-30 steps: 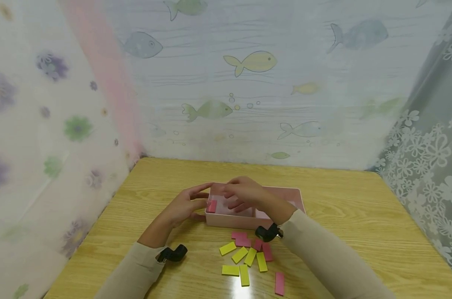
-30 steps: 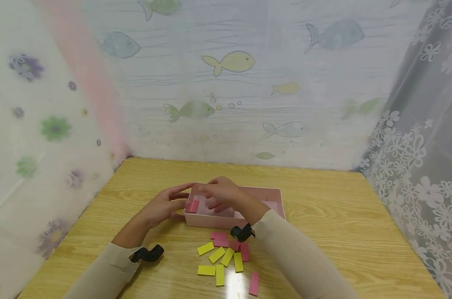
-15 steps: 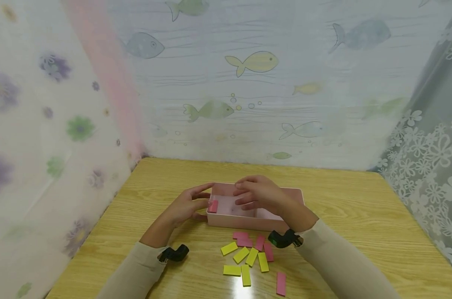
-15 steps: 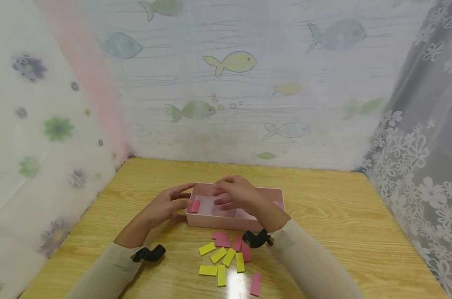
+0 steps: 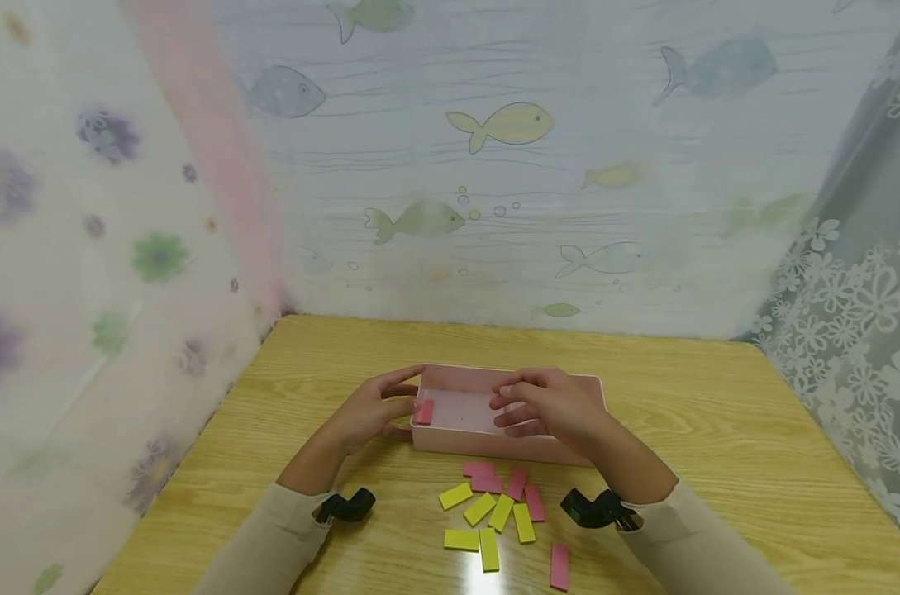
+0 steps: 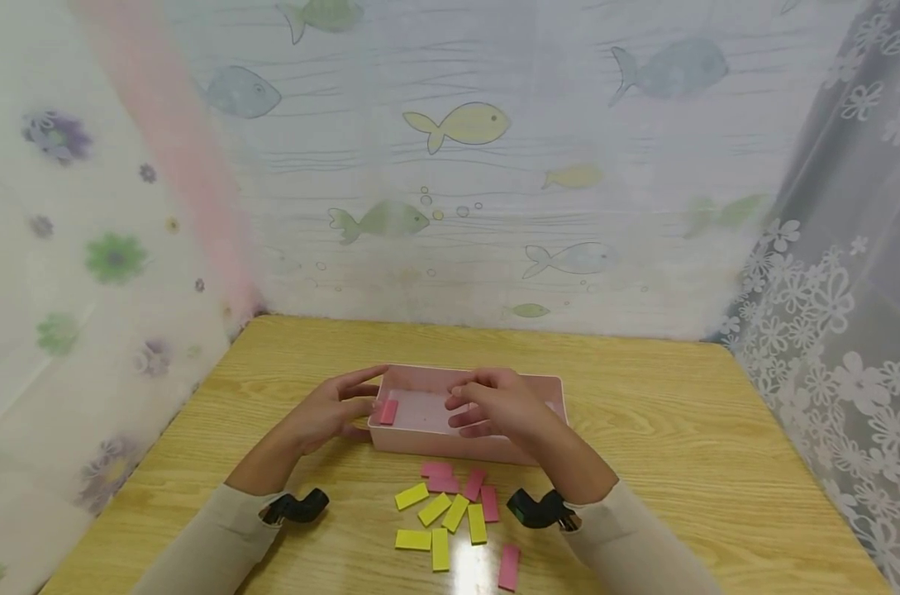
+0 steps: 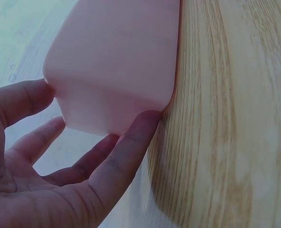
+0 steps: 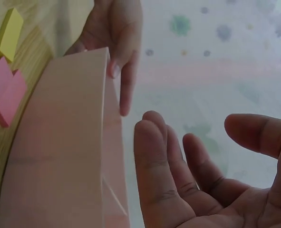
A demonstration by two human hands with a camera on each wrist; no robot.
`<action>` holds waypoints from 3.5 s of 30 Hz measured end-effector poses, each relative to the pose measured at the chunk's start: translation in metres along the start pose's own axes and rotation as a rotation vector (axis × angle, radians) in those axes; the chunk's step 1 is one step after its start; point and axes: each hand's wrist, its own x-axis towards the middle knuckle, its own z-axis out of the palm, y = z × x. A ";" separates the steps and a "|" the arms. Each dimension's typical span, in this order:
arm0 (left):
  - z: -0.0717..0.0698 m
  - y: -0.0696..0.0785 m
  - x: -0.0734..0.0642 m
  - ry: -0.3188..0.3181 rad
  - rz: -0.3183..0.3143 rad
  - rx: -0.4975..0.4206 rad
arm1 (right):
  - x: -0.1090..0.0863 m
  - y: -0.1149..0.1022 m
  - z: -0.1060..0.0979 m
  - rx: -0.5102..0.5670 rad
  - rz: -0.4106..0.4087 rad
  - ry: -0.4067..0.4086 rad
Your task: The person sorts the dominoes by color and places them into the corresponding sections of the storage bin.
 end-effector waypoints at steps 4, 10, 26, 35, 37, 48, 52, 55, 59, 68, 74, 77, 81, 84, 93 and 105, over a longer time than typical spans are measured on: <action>0.000 0.000 -0.001 0.000 -0.002 0.007 | -0.010 0.007 -0.005 -0.028 -0.029 -0.003; -0.001 0.000 -0.002 0.007 -0.002 0.001 | -0.022 0.015 -0.013 -0.042 -0.077 -0.017; 0.003 0.006 -0.003 0.008 -0.003 0.016 | -0.057 0.038 -0.040 -0.131 -0.041 0.008; 0.000 0.004 -0.004 0.017 0.005 0.025 | -0.064 0.042 -0.045 -0.162 0.000 -0.037; 0.000 0.005 -0.004 0.015 0.008 0.027 | -0.065 0.044 -0.047 -0.170 0.009 -0.051; 0.001 0.006 -0.002 0.006 0.018 0.041 | -0.063 0.060 -0.046 -0.257 0.044 -0.048; 0.003 0.005 -0.002 0.011 0.013 0.038 | -0.063 0.066 -0.044 -0.294 0.036 -0.032; 0.003 0.004 -0.001 0.016 0.012 0.041 | -0.062 0.069 -0.040 -0.320 0.026 -0.026; 0.002 0.002 -0.001 0.021 0.014 0.042 | -0.059 0.074 -0.033 -0.338 0.029 -0.024; 0.001 -0.002 0.000 0.025 0.008 0.046 | -0.057 0.083 -0.021 -0.376 0.012 0.017; 0.001 -0.002 0.002 0.006 0.014 0.049 | -0.055 0.088 -0.016 -0.448 -0.034 0.044; 0.000 -0.002 0.003 0.000 0.019 0.047 | -0.054 0.090 -0.015 -0.475 -0.045 0.064; 0.000 -0.001 0.003 0.002 0.018 0.044 | -0.052 0.091 -0.012 -0.483 -0.061 0.072; 0.001 -0.001 0.004 0.007 0.011 0.042 | -0.051 0.091 -0.009 -0.467 -0.059 0.073; 0.004 0.002 0.005 -0.010 0.027 0.041 | -0.054 0.088 -0.003 -0.525 -0.057 0.114; 0.000 0.001 0.004 -0.001 0.025 0.040 | -0.054 0.085 0.001 -0.568 -0.075 0.100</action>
